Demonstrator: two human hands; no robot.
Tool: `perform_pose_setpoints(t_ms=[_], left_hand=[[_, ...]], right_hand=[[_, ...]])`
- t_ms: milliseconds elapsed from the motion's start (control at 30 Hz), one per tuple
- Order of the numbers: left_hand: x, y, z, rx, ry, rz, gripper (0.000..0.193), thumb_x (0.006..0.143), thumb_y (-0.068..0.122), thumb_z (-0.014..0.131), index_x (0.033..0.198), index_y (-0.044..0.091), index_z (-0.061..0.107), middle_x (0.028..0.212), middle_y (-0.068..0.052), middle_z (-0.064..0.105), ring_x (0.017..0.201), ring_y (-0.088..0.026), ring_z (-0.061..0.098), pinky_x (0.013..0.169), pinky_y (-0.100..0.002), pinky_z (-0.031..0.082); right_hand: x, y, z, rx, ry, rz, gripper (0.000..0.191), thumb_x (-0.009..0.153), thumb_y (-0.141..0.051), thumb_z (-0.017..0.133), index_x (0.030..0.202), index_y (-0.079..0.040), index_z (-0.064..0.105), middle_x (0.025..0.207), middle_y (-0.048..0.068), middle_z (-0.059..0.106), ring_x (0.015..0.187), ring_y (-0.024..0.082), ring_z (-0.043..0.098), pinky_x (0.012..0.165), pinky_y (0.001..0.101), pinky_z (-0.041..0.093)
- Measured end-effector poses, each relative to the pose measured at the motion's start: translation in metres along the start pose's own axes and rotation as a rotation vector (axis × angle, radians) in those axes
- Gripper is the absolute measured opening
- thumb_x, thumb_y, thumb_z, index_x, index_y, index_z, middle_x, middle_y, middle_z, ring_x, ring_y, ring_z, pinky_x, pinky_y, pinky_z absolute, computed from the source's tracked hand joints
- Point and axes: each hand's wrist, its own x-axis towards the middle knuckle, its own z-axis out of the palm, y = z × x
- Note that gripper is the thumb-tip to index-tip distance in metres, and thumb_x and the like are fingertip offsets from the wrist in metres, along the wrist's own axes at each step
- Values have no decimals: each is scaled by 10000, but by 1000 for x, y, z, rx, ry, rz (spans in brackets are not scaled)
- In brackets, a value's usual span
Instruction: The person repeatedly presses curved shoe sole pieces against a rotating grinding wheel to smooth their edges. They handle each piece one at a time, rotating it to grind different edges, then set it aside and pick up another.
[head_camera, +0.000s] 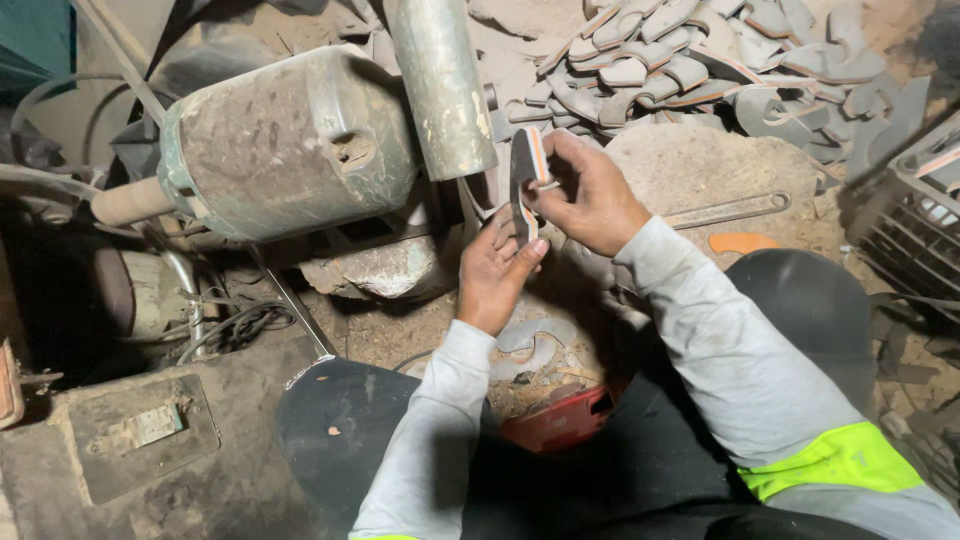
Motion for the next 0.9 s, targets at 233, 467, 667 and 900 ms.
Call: perform_pose_setpoints(t_ms=[233, 467, 667, 900], left_hand=[[4, 11, -20, -91, -62, -7, 580, 964, 140, 736, 1444, -94, 509, 1333, -142, 640, 1037, -170, 654, 751, -300, 572], [3, 16, -25, -113, -91, 15, 541, 975, 143, 736, 1430, -80, 547, 1266, -117, 652, 944, -157, 628, 748, -306, 550], [0, 4, -32, -79, -68, -14, 595, 967, 159, 734, 1468, -83, 525, 1204, -125, 671, 967, -162, 660, 744, -303, 559], [-1, -13, -30, 144, -13, 55, 702, 944, 128, 757, 1518, -64, 399, 1253, -121, 688, 1104, -131, 676, 944, -258, 560]], right_hand=[[6, -2, 15, -24, 76, -34, 253, 922, -22, 749, 1130, -1, 606, 1032, 9, 648, 929, 56, 641, 798, 233, 572], [10, -4, 22, 15, 51, -42, 241, 932, -2, 753, 1128, 1, 613, 1062, 23, 663, 946, 65, 672, 820, 236, 578], [10, 5, 22, -29, 40, -30, 276, 915, -31, 767, 1133, 3, 602, 1071, 25, 680, 939, 62, 675, 821, 236, 582], [7, 5, 8, -175, -19, -9, 376, 844, -72, 807, 1164, -9, 620, 1004, 10, 630, 903, 76, 603, 819, 256, 538]])
